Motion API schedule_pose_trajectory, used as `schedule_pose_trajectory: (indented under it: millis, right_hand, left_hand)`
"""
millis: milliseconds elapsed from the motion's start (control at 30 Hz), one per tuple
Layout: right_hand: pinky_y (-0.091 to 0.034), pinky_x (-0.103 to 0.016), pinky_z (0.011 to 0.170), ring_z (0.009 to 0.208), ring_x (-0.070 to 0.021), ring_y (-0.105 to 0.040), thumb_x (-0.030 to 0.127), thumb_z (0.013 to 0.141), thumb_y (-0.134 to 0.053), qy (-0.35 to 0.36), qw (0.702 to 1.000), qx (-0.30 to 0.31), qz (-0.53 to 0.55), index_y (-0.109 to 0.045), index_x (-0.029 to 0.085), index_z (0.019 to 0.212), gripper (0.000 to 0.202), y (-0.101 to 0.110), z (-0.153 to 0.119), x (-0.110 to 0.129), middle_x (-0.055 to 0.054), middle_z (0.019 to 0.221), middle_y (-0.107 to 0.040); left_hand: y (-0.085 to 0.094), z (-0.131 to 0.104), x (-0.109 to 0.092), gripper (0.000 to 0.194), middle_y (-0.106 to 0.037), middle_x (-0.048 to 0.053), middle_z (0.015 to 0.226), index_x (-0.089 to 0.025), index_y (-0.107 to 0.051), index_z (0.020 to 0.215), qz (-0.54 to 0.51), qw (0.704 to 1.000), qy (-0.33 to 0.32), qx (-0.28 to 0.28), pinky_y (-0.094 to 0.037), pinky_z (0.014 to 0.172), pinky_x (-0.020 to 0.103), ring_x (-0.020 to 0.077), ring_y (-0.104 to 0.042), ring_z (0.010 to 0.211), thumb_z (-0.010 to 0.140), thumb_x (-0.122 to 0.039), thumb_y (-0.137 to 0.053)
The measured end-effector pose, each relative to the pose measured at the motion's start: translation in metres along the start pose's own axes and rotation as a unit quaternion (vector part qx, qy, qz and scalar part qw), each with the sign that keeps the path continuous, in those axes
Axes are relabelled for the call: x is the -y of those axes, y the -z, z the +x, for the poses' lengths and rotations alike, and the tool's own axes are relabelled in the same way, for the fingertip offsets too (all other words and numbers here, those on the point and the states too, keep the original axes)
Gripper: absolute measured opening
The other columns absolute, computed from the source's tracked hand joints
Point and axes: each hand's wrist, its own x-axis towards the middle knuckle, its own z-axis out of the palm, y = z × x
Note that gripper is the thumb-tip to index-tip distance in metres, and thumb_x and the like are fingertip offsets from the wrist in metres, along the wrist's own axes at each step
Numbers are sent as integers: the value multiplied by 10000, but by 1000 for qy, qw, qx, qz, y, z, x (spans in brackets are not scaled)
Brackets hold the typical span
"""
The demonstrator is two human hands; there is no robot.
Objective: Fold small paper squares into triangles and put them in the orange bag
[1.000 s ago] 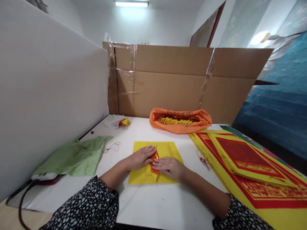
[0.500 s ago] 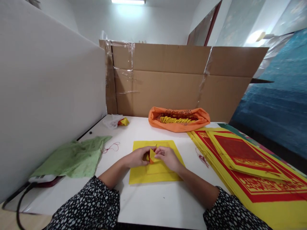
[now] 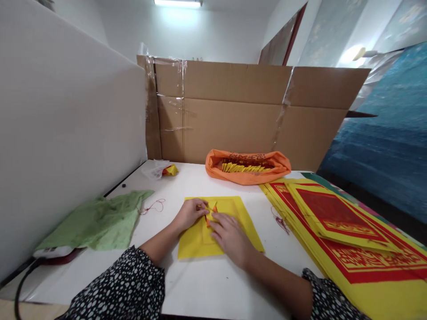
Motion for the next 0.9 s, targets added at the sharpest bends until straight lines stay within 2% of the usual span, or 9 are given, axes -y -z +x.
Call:
schedule_pose_trajectory:
  millis: [100, 167, 233, 433, 667, 800, 900]
  right_hand:
    - [-305, -468, 1133, 1396, -290, -319, 339, 941, -529, -32, 996, 84, -18, -427, 103, 1424, 548, -8, -10, 8, -152, 1494, -381]
    - [-246, -455, 1167, 1438, -275, -217, 406, 954, -491, -48, 992, 113, -14, -345, 88, 1466, 619, -9, -12, 11, -143, 1539, -266]
    - [-207, -444, 1183, 1452, -261, -165, 446, 967, -446, -55, 990, 128, -6, -315, 90, 1478, 636, -7, -11, 12, -133, 1551, -212]
    - [-176, -443, 1186, 1453, -272, -139, 522, 964, -396, -58, 987, 149, 11, -338, 98, 1472, 664, 4, -6, 14, -153, 1553, -184]
    - [-151, -434, 1189, 1461, -258, -84, 523, 969, -384, -45, 988, 143, 19, -363, 153, 1467, 621, 3, -8, 12, -120, 1570, -143]
    - [-151, -441, 1190, 1460, -258, -96, 516, 972, -379, -45, 989, 139, 14, -356, 150, 1470, 618, 2, -9, 13, -119, 1569, -153]
    - [-158, -431, 1192, 1456, -255, -134, 514, 976, -365, -47, 989, 143, 10, -320, 107, 1481, 650, 2, -8, 13, -143, 1557, -206]
  left_hand:
    - [1, 1, -4, 143, -692, 70, 951, -162, -641, 648, 46, 999, -17, -16, -505, 762, 316, 200, -650, 814, 717, -280, -683]
    - [2, 2, -7, 120, -691, 63, 925, -166, -648, 644, 80, 996, -29, -21, -494, 755, 314, 195, -642, 800, 727, -248, -676]
    - [2, 3, -10, 100, -687, 57, 914, -171, -657, 646, 110, 993, -39, -24, -482, 750, 310, 187, -633, 785, 732, -220, -672]
    - [1, 5, -14, 84, -666, 50, 882, -170, -640, 651, 151, 987, -40, -36, -462, 708, 297, 174, -601, 736, 730, -194, -660]
    - [3, 5, -21, 75, -663, 26, 760, -177, -624, 683, 165, 986, -18, -36, -442, 672, 289, 168, -582, 675, 747, -181, -586]
    - [2, 7, -19, 57, -652, 21, 730, -179, -616, 700, 177, 984, -14, -33, -442, 657, 288, 172, -582, 665, 741, -194, -579]
    - [0, 7, -17, 58, -646, 30, 763, -183, -583, 660, 195, 980, -28, -33, -441, 665, 294, 175, -578, 678, 718, -184, -579]
